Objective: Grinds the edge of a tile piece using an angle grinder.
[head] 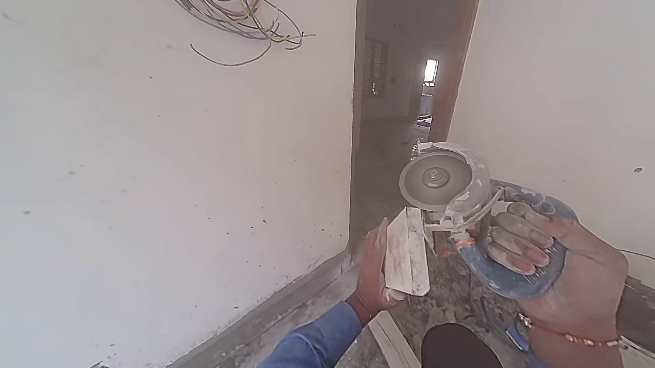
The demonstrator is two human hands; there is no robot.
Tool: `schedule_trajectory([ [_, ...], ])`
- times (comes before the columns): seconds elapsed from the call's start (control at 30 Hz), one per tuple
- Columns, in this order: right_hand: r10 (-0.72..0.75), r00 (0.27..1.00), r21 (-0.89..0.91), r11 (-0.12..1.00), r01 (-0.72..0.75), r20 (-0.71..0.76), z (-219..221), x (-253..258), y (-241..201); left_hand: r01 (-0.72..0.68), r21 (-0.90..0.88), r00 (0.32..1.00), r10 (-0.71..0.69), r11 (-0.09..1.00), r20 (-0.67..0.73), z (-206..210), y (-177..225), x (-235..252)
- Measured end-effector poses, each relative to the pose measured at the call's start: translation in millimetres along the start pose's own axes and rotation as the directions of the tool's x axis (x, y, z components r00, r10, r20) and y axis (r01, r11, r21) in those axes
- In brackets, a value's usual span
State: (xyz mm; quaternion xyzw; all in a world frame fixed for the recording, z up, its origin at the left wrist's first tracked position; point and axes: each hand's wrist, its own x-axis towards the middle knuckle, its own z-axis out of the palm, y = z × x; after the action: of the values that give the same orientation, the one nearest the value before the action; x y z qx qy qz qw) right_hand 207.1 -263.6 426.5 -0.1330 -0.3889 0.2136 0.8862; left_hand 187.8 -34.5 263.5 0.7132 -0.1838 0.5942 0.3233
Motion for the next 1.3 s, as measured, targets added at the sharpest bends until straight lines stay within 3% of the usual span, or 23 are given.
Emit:
schedule_trajectory([
  [1.3, 0.029, 1.000, 0.004, 1.000, -0.029, -0.011, 0.2, -2.0, -3.6, 0.001, -0.008, 1.000, 0.000, 1.000, 0.017, 0.3, -2.5, -2.7],
])
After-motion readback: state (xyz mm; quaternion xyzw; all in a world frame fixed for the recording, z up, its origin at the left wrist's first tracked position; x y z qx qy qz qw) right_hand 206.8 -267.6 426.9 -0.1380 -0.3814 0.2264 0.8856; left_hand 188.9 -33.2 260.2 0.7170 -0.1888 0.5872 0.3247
